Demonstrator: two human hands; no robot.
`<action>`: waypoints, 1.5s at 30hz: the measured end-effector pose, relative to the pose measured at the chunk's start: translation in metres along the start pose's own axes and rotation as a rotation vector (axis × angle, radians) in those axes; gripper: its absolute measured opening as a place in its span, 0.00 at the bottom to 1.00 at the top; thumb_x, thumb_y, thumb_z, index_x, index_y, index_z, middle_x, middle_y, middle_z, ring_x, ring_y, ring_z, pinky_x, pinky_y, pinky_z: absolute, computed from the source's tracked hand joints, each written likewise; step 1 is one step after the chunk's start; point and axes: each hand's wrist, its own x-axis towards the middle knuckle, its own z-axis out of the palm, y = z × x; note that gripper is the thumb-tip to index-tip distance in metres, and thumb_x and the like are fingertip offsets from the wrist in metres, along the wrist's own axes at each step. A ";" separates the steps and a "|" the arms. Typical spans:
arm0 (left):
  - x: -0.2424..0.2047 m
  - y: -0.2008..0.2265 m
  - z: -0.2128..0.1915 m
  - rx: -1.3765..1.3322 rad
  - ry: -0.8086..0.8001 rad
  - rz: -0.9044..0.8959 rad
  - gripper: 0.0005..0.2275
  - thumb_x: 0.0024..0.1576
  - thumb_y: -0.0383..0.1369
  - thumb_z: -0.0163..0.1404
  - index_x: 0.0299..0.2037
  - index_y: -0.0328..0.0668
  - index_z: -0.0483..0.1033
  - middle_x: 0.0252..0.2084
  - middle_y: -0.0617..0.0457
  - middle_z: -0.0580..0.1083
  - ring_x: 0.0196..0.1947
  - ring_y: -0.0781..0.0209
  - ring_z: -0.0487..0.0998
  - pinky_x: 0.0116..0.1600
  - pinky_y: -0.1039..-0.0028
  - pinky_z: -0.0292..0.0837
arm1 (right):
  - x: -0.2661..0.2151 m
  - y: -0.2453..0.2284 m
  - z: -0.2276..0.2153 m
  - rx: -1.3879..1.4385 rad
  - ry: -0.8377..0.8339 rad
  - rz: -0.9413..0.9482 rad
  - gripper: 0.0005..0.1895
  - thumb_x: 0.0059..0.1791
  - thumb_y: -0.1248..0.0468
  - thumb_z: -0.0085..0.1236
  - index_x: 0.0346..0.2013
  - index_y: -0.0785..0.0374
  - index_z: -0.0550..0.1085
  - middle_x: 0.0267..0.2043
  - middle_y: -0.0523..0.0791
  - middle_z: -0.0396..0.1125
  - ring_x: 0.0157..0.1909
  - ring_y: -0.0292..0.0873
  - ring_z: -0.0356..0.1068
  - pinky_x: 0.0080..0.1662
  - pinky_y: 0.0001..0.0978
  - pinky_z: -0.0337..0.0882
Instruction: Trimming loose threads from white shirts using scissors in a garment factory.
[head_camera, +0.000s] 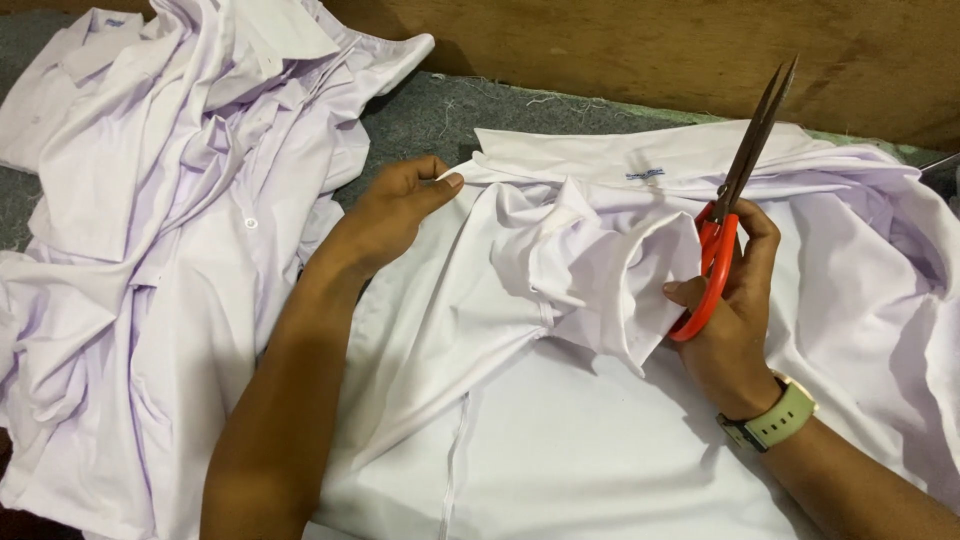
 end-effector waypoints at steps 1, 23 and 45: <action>0.000 0.000 0.000 0.000 0.001 0.000 0.13 0.66 0.42 0.49 0.28 0.53 0.68 0.24 0.65 0.56 0.24 0.74 0.51 0.31 0.79 0.47 | 0.000 0.000 0.000 0.000 -0.001 0.000 0.40 0.40 0.76 0.49 0.66 0.56 0.53 0.61 0.45 0.54 0.63 0.42 0.56 0.65 0.30 0.58; -0.020 0.014 0.037 0.450 0.414 0.948 0.12 0.63 0.27 0.49 0.56 0.37 0.69 0.50 0.47 0.69 0.46 0.53 0.73 0.59 0.63 0.66 | 0.008 0.012 -0.005 0.164 0.050 -0.043 0.32 0.46 0.75 0.51 0.62 0.55 0.55 0.55 0.44 0.57 0.56 0.38 0.58 0.64 0.28 0.60; -0.070 0.001 0.138 0.772 -0.057 0.976 0.39 0.56 0.34 0.60 0.76 0.42 0.49 0.40 0.48 0.74 0.40 0.50 0.74 0.50 0.62 0.65 | 0.014 0.002 -0.001 0.490 0.084 0.032 0.18 0.53 0.58 0.56 0.53 0.53 0.59 0.39 0.42 0.59 0.33 0.37 0.59 0.36 0.27 0.61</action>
